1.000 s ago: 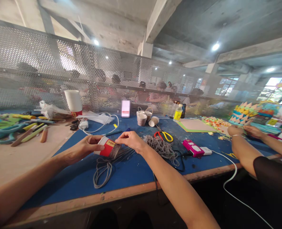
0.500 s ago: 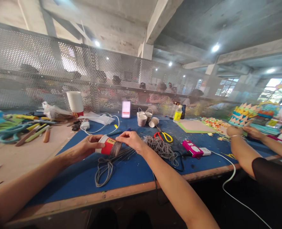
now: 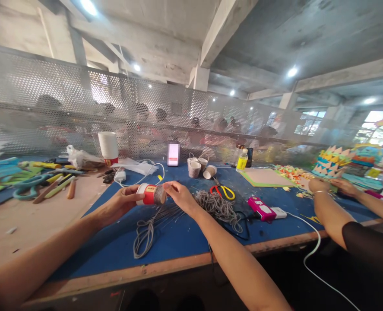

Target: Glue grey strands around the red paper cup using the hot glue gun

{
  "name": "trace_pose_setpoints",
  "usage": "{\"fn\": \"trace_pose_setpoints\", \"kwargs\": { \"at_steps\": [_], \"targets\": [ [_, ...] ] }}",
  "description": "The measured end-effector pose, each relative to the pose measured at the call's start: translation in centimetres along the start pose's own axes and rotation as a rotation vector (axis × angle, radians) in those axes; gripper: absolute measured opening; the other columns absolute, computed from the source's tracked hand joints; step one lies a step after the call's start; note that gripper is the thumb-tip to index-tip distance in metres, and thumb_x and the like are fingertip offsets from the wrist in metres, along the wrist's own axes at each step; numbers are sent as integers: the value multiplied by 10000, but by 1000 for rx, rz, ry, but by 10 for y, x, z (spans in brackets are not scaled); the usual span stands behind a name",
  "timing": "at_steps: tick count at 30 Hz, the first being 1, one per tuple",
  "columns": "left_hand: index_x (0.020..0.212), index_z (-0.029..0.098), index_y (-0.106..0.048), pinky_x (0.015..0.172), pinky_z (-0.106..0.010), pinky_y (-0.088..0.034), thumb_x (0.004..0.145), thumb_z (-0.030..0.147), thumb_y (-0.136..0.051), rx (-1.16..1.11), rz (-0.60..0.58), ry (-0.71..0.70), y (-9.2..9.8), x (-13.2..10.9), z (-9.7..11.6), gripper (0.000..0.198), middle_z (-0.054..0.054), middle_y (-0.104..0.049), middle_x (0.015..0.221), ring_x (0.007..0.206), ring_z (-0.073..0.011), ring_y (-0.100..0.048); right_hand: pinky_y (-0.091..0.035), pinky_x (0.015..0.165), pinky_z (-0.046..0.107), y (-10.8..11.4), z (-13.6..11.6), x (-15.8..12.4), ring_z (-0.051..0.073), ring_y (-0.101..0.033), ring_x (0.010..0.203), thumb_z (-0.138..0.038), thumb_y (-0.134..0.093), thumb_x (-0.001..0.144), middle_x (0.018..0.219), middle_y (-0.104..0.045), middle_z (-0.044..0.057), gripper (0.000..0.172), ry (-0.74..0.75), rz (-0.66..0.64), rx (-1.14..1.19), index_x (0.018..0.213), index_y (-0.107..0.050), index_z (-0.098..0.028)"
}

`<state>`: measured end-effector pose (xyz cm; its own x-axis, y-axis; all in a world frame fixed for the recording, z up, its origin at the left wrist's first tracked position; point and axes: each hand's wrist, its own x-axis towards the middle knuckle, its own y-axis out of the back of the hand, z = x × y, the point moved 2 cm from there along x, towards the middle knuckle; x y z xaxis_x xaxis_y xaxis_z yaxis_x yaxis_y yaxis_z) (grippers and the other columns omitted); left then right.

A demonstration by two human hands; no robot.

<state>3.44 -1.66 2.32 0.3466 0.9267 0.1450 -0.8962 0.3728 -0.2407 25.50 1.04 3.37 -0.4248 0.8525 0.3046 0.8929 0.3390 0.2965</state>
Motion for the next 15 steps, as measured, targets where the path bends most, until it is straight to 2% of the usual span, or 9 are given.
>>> {"fn": "trace_pose_setpoints", "kwargs": {
  "at_steps": [5, 15],
  "targets": [
    [1069, 167, -765, 874, -303, -535, 807, 238, -786, -22, 2, 2, -1, -1, 1, 271, -93, -782, 1002, 852, -193, -722, -495, 892, 313, -5, 6, 0, 202, -659, 988, -572, -751, 779, 1099, -709, 63, 576, 30, -21, -46, 1194, -624, -193],
    [1065, 117, -765, 809, -307, -560, 821, 290, -777, -55, 89, 50, 2, 3, -5, 299, -152, -781, 1027, 834, -224, -728, -507, 886, 321, -5, 4, -1, 203, -660, 997, -489, -748, 800, 1130, -704, 72, 507, 63, 39, -149, 1189, -628, -186]
  ]
}}
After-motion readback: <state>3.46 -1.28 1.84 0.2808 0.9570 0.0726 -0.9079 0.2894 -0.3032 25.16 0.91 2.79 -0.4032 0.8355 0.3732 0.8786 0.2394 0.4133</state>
